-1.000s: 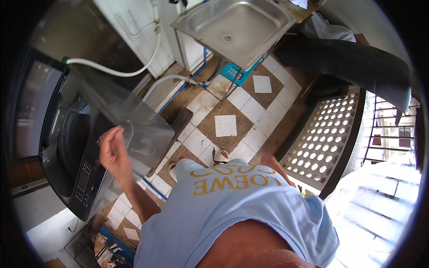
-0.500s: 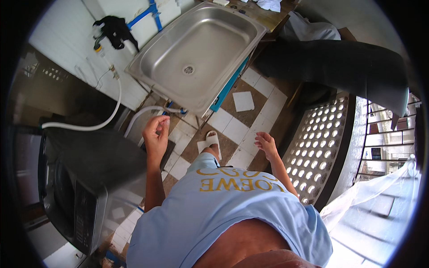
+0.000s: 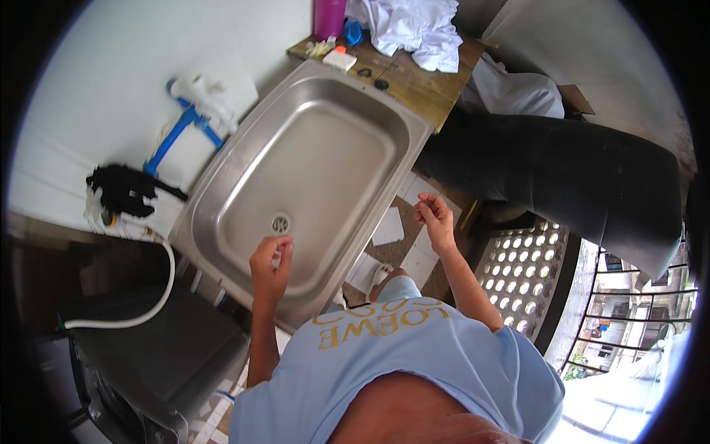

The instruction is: The person washes a white shirt by hand in a basin of soapy water, scrubs it, wrings it out, puts it in a washing machine, and then rinses their hands and a small black object in the sink.

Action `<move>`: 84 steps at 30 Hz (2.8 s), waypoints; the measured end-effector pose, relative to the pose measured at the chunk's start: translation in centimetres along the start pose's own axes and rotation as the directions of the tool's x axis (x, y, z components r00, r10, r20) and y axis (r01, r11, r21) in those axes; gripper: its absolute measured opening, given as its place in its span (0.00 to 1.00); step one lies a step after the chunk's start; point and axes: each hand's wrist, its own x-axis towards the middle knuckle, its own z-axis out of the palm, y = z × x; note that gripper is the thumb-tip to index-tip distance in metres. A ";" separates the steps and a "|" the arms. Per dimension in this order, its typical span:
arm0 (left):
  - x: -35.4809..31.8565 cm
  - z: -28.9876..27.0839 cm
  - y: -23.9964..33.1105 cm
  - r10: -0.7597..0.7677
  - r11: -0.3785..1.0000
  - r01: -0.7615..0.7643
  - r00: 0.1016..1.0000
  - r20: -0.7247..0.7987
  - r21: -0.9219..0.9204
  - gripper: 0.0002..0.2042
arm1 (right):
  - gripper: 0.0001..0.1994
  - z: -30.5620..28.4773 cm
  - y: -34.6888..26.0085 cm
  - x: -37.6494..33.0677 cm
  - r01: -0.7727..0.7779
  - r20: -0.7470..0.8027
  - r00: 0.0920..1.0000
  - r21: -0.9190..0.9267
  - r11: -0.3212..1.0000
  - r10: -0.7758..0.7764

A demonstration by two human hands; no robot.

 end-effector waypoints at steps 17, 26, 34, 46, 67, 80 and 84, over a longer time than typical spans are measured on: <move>10.2 16.5 4.7 -0.362 0.924 0.373 0.924 -0.126 0.081 0.06 | 0.07 -3.9 -22.0 41.6 0.807 0.068 0.545 -0.313 0.501 -0.835; 12.0 21.6 4.9 -0.305 0.934 0.330 0.936 -0.178 0.136 0.05 | 0.21 -4.9 -20.2 52.8 0.762 0.396 0.608 -0.534 0.365 -0.689; 11.9 22.3 3.4 -0.185 0.964 0.216 0.964 -0.192 0.154 0.05 | 0.27 -5.6 -21.2 55.1 0.752 0.422 0.461 -0.652 0.091 -0.781; 10.7 21.0 0.9 -0.331 0.917 0.379 0.895 -0.298 0.121 0.05 | 0.11 10.8 -19.5 40.4 0.679 0.739 0.460 0.066 0.732 -0.493; 13.3 8.7 -3.4 -0.638 0.718 0.142 0.527 -0.562 -0.681 0.10 | 0.18 35.4 -21.9 14.6 0.428 0.376 -0.110 0.853 0.297 -0.920; 20.4 5.4 -6.4 -0.653 -0.030 -0.334 0.720 -0.235 -0.942 0.11 | 0.22 37.5 -23.3 18.1 -0.316 0.674 -0.045 0.690 0.651 -0.737; 19.6 5.3 -8.1 -0.584 -0.137 -0.457 0.754 -0.301 -0.879 0.16 | 0.23 38.0 -20.1 17.3 -0.386 0.637 0.193 0.749 0.539 -0.746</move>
